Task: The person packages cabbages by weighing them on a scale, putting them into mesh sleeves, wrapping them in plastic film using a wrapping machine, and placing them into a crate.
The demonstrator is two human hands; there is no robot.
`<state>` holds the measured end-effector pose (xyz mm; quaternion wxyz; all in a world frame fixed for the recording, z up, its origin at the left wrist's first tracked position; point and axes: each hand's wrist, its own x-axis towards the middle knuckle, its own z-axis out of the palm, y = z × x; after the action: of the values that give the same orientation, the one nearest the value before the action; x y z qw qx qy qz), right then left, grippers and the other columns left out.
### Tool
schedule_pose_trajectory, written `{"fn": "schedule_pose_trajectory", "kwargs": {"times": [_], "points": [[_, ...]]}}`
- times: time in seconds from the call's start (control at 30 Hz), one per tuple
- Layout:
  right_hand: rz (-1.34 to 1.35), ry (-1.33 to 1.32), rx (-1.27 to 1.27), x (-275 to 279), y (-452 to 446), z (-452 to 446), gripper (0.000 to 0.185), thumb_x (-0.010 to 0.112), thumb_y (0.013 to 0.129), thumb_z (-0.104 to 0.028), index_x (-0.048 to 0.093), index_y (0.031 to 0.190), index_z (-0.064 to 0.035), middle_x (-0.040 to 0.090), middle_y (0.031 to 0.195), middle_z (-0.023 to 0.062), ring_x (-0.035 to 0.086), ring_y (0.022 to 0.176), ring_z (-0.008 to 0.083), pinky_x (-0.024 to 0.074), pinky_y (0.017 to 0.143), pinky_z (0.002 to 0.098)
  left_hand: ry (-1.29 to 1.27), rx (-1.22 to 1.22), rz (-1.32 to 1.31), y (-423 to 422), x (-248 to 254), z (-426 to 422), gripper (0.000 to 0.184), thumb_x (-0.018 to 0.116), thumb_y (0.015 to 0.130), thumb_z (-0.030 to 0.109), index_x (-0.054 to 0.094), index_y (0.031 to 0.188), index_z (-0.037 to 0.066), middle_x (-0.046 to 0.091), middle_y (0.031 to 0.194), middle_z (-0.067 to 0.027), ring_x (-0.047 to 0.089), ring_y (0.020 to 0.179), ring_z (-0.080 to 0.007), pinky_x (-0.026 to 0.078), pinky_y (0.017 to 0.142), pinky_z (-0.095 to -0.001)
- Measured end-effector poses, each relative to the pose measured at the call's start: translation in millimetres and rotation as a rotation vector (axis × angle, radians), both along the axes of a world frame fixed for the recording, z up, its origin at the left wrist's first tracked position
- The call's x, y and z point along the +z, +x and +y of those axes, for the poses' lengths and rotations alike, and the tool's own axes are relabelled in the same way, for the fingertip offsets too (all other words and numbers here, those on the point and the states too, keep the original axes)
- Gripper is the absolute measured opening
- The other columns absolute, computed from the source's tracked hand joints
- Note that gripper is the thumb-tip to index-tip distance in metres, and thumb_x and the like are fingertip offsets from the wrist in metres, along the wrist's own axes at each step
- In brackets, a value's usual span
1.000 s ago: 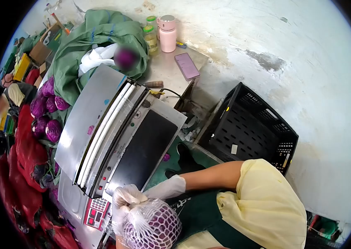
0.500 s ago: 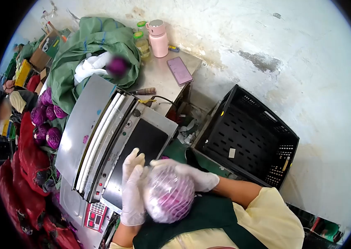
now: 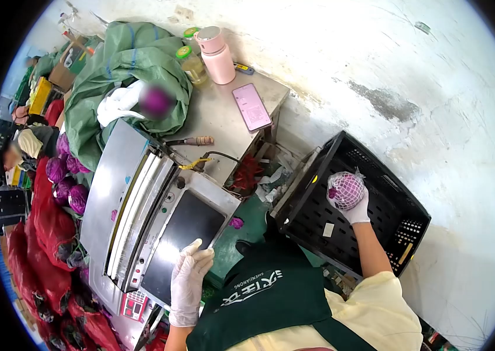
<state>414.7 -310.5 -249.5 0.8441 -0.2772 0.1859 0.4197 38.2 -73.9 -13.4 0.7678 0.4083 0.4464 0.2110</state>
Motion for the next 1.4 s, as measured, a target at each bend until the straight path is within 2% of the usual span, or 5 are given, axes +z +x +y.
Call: {"fn": "schedule_pose_trajectory", "kwargs": {"times": [0.27, 0.5, 0.7, 1.03, 1.4], "points": [[-0.051, -0.519, -0.02, -142, 65, 19, 0.063, 0.049, 0.088, -0.056, 0.043, 0.136, -0.0152, 0.054, 0.128, 0.0124, 0.058, 0.111, 0.0309, 0.0549, 0.078, 0.0528, -0.069, 0.061, 0.03, 7, -1, -8, 0.048, 0.052, 0.096, 0.033, 0.047, 0.132, 0.001, 0.064, 0.11, -0.0165, 0.061, 0.104, -0.0247, 0.044, 0.097, -0.0373], [-0.134, -0.887, 0.211, -78, 74, 38, 0.087, 0.053, 0.084, -0.063, 0.012, 0.15, -0.0241, 0.039, 0.144, 0.0116, 0.051, 0.121, 0.0342, 0.0406, 0.092, 0.0662, -0.143, 0.133, 0.021, 1, -10, -13, 0.048, 0.053, 0.096, 0.034, 0.047, 0.132, 0.003, 0.064, 0.11, -0.0158, 0.062, 0.104, -0.0249, 0.045, 0.097, -0.0377], [-0.746, -1.437, -0.013, -80, 45, 32, 0.059, 0.051, 0.09, -0.037, 0.044, 0.135, 0.0004, 0.047, 0.132, 0.0282, 0.046, 0.121, 0.0409, 0.037, 0.102, 0.0421, 0.031, 0.13, 0.144, 3, 0, -16, 0.043, 0.052, 0.097, 0.032, 0.052, 0.128, 0.003, 0.066, 0.108, -0.0121, 0.061, 0.103, -0.021, 0.044, 0.097, -0.0348], [-1.685, -0.922, 0.022, 38, -74, 86, 0.03, 0.055, 0.08, 0.001, 0.06, 0.109, -0.0039, 0.054, 0.114, 0.0143, 0.05, 0.112, 0.0306, 0.0373, 0.101, 0.0393, 0.034, 0.153, 0.096, -2, 3, -23, 0.04, 0.051, 0.098, 0.031, 0.054, 0.127, 0.003, 0.067, 0.105, -0.0114, 0.063, 0.102, -0.0202, 0.046, 0.094, -0.0335], [-1.206, -1.275, -0.246, 3, -52, 53, 0.035, 0.054, 0.085, -0.006, 0.054, 0.119, -0.0034, 0.053, 0.119, 0.0173, 0.05, 0.113, 0.0332, 0.0361, 0.102, 0.0398, 0.01, 0.256, 0.063, -11, 5, -31, 0.042, 0.052, 0.097, 0.032, 0.052, 0.128, 0.004, 0.066, 0.104, -0.0117, 0.062, 0.1, -0.0204, 0.045, 0.094, -0.034]]}}
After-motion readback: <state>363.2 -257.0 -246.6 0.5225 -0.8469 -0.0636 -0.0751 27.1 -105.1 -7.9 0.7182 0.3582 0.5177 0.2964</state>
